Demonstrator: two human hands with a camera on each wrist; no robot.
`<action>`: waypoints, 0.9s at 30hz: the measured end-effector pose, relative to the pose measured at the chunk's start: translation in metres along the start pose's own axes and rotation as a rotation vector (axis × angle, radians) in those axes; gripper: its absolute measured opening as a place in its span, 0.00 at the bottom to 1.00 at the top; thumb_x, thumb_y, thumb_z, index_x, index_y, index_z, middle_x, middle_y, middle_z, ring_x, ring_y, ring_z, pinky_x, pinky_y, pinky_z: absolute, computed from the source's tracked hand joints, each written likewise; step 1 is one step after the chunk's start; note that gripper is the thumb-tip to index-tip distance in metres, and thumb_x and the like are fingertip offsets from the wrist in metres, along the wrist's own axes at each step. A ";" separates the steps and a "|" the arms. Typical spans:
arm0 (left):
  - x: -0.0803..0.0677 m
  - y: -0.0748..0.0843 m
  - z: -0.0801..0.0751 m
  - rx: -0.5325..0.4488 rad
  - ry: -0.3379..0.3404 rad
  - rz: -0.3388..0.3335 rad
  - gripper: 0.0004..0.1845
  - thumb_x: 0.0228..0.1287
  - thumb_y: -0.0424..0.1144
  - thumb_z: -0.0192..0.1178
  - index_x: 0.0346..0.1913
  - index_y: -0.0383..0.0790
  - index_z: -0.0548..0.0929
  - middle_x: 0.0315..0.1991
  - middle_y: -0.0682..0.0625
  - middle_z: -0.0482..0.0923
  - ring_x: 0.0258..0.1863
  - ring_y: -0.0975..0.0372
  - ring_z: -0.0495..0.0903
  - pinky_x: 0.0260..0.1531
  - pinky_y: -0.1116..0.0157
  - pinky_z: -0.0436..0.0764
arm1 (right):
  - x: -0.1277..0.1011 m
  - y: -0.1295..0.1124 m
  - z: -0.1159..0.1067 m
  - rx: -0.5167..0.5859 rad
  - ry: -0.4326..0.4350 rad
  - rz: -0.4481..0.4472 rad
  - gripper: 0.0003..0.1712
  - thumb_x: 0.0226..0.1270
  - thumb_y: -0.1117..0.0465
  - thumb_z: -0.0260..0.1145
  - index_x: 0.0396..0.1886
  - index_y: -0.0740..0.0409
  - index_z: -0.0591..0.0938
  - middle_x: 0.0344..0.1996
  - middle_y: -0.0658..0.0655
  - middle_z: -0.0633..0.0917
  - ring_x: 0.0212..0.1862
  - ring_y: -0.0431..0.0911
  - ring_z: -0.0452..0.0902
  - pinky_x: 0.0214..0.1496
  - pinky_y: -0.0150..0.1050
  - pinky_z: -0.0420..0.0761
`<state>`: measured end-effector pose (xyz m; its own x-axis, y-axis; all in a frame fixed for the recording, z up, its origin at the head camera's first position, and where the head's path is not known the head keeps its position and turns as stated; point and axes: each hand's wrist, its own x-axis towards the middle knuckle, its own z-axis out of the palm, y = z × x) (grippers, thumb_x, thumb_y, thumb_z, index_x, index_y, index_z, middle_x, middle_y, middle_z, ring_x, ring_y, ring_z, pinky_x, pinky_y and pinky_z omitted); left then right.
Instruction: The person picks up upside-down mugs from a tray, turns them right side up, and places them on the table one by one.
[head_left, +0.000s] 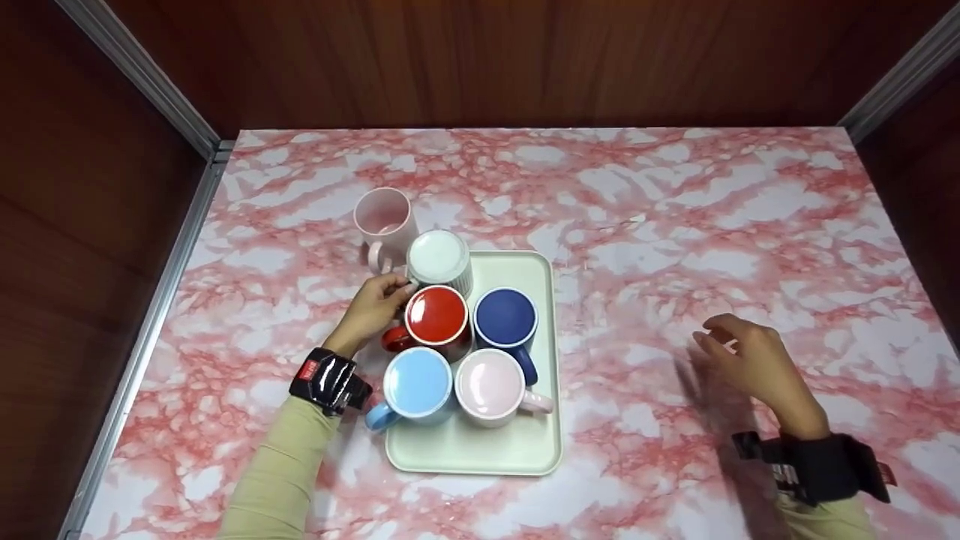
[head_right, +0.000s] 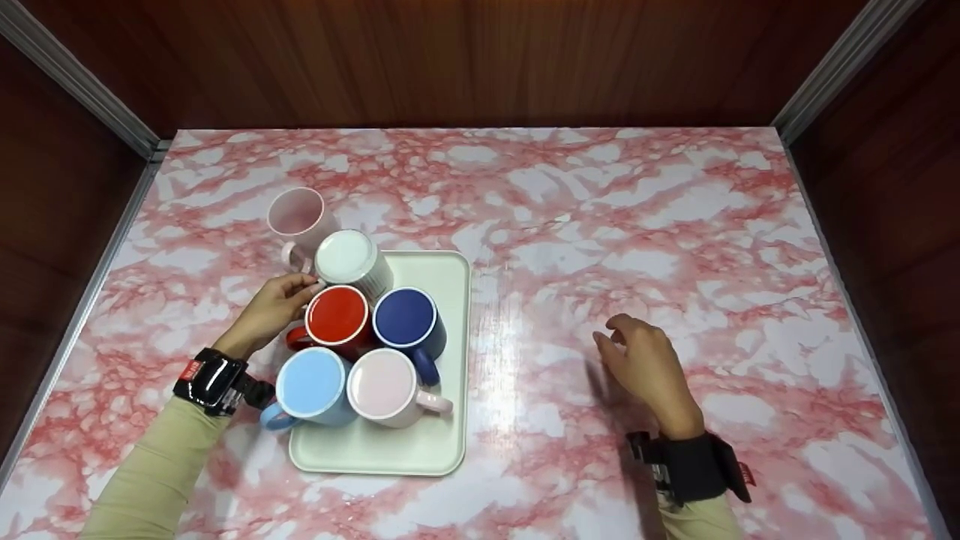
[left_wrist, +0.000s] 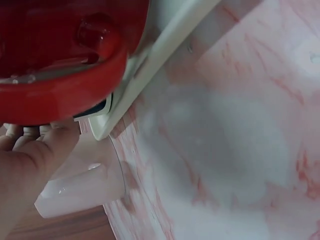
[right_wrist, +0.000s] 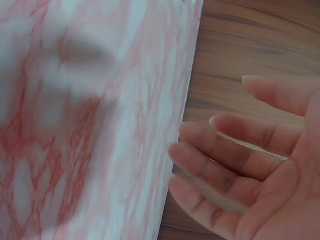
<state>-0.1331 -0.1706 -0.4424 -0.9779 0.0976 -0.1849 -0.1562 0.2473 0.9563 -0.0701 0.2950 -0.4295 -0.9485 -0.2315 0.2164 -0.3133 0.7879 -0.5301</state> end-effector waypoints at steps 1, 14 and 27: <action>0.000 0.000 0.001 -0.003 0.005 0.007 0.08 0.66 0.31 0.51 0.36 0.26 0.75 0.27 0.49 0.74 0.24 0.66 0.73 0.26 0.72 0.74 | 0.000 -0.001 -0.001 0.004 0.001 0.004 0.08 0.58 0.69 0.63 0.37 0.69 0.79 0.25 0.58 0.81 0.27 0.52 0.76 0.30 0.41 0.74; 0.000 0.009 0.001 0.007 0.101 -0.021 0.11 0.67 0.30 0.49 0.45 0.25 0.76 0.25 0.47 0.71 0.24 0.64 0.69 0.24 0.71 0.71 | 0.001 -0.017 -0.005 0.122 -0.041 -0.046 0.04 0.59 0.69 0.63 0.33 0.59 0.81 0.26 0.49 0.81 0.27 0.35 0.72 0.30 0.26 0.68; -0.001 0.030 0.001 -0.018 0.198 0.032 0.09 0.65 0.31 0.52 0.36 0.25 0.77 0.28 0.39 0.75 0.28 0.57 0.74 0.29 0.68 0.73 | 0.017 -0.046 0.023 0.214 -0.118 -0.109 0.04 0.60 0.68 0.63 0.35 0.62 0.82 0.28 0.48 0.82 0.29 0.37 0.73 0.29 0.33 0.73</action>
<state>-0.1363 -0.1625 -0.4142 -0.9904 -0.0866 -0.1075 -0.1248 0.2300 0.9652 -0.0726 0.2415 -0.4207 -0.9035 -0.3834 0.1914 -0.4051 0.6187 -0.6731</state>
